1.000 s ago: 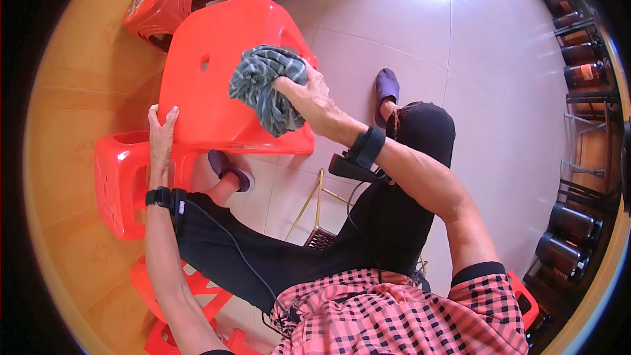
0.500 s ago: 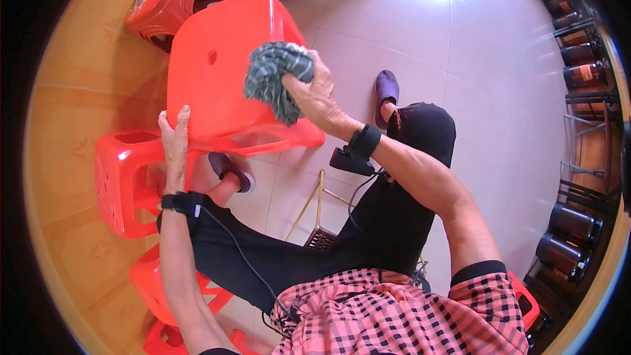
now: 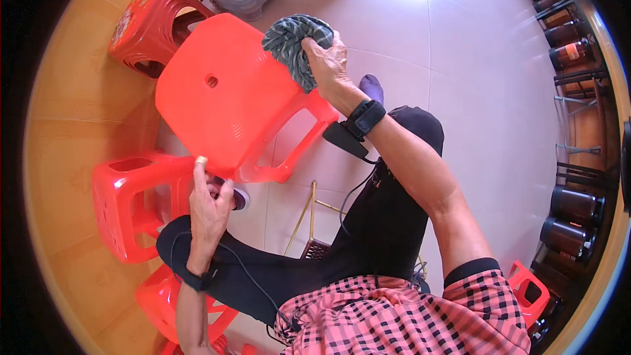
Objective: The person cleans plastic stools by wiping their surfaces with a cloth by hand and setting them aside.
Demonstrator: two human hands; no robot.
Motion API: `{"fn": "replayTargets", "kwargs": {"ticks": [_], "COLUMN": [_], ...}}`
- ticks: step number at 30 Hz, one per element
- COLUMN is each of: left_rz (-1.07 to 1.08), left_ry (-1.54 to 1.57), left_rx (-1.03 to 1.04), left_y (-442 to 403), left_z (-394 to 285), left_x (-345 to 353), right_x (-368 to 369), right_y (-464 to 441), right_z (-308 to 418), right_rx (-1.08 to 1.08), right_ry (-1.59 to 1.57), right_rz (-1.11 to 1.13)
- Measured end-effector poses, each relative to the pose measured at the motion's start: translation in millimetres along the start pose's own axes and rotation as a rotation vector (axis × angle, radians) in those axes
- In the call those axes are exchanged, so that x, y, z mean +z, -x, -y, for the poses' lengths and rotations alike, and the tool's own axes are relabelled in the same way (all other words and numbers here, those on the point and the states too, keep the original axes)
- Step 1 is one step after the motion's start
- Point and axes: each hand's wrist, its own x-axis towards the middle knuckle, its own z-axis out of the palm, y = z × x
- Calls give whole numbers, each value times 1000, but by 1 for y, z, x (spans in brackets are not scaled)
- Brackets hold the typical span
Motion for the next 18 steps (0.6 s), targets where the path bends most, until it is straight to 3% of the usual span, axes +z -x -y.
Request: {"fn": "replayTargets", "kwargs": {"ticks": [2, 4, 8, 10, 12, 14, 18], "left_rz": [16, -108, -158, -246, -267, -281, -252], "left_ry": [-86, -393, -377, -451, -462, -475, -517], "left_rx": [-5, 435, 582, 794, 771, 737, 703], "left_y": [1, -11, -62, -91, -105, -112, -111], "left_z": [-4, 0, -13, -6, 2, 4, 3], "left_x": [-5, -8, -2, 12, 23, 28, 25], "right_x": [-2, -3, -12, -23, -38, -53, -54], "right_y": [4, 5, 7, 5, 23, 31, 52], "right_z": [4, 4, -15, -36, -37, -72, -67], "right_rx": [13, 23, 47, 118, 231, 148, 29], "right_ry": [-9, -19, -98, -29, 141, 187, 150], "right_rz": [3, 12, -92, -236, -285, -240, -75]}}
